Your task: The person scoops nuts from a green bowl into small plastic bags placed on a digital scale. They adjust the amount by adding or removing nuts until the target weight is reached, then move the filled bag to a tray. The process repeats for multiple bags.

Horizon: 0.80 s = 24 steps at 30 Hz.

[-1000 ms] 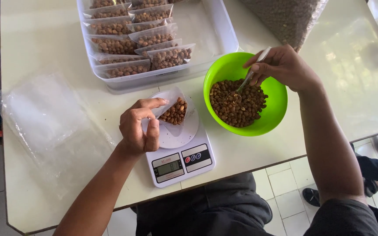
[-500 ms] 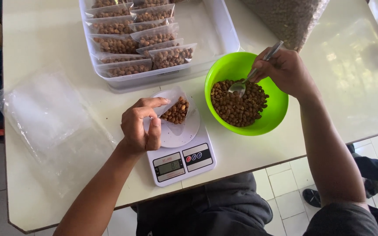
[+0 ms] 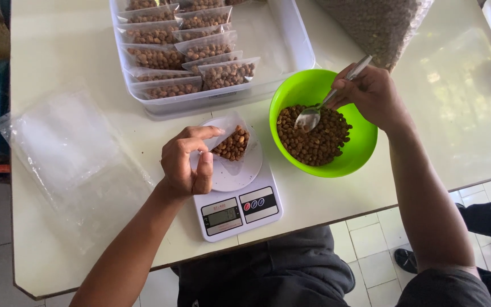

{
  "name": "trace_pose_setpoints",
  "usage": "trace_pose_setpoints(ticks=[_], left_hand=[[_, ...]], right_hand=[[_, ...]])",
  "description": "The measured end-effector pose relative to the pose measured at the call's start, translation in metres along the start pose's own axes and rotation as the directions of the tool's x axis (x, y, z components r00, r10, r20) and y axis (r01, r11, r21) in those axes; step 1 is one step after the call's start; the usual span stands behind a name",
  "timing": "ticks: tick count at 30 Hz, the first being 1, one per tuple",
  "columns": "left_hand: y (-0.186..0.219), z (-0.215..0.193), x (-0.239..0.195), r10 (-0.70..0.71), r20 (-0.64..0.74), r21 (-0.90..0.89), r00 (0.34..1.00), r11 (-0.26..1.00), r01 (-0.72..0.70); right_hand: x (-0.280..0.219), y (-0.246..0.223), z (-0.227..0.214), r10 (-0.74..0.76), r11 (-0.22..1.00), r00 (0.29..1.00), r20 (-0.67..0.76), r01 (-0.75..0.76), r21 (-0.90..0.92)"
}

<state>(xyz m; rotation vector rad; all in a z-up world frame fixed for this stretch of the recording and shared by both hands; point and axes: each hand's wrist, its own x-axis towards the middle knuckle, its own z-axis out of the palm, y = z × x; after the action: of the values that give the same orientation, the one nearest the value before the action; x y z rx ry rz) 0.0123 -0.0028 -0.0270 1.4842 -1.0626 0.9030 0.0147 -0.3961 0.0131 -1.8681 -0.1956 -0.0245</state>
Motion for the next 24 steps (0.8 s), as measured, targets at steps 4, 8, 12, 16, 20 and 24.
trace_pose_setpoints(ticks=[4, 8, 12, 16, 20, 24], left_hand=[[0.0, 0.0, 0.0, -0.006, -0.001, -0.007, 1.0, 1.0, 0.006], [0.0, 0.0, 0.001, 0.008, -0.013, 0.005, 1.0, 1.0, -0.008], [0.004, -0.003, 0.004, -0.029, 0.0, -0.015, 1.0, 0.999, 0.029], [0.022, -0.008, 0.013, -0.11, 0.049, 0.008, 0.993, 0.994, 0.11], [0.023, -0.009, 0.012, -0.145, 0.041, 0.014, 0.989, 0.989, 0.144], [0.021, -0.007, 0.011, -0.143, 0.002, 0.005, 0.99, 0.99, 0.143]], right_hand=[[-0.002, -0.012, 0.006, 0.092, 0.996, 0.996, 0.02, -0.092, 0.003], [-0.001, -0.019, 0.008, 0.112, 0.993, 0.993, -0.025, -0.112, 0.032], [0.0, -0.029, 0.009, 0.086, 0.992, 0.989, -0.117, -0.074, 0.102], [0.0, -0.064, 0.024, 0.126, 0.987, 0.977, -0.174, -0.106, 0.12], [0.005, -0.102, 0.052, 0.055, 0.985, 0.974, -0.221, -0.017, 0.171], [0.007, -0.136, 0.084, -0.007, 0.986, 0.982, -0.189, 0.038, 0.163]])
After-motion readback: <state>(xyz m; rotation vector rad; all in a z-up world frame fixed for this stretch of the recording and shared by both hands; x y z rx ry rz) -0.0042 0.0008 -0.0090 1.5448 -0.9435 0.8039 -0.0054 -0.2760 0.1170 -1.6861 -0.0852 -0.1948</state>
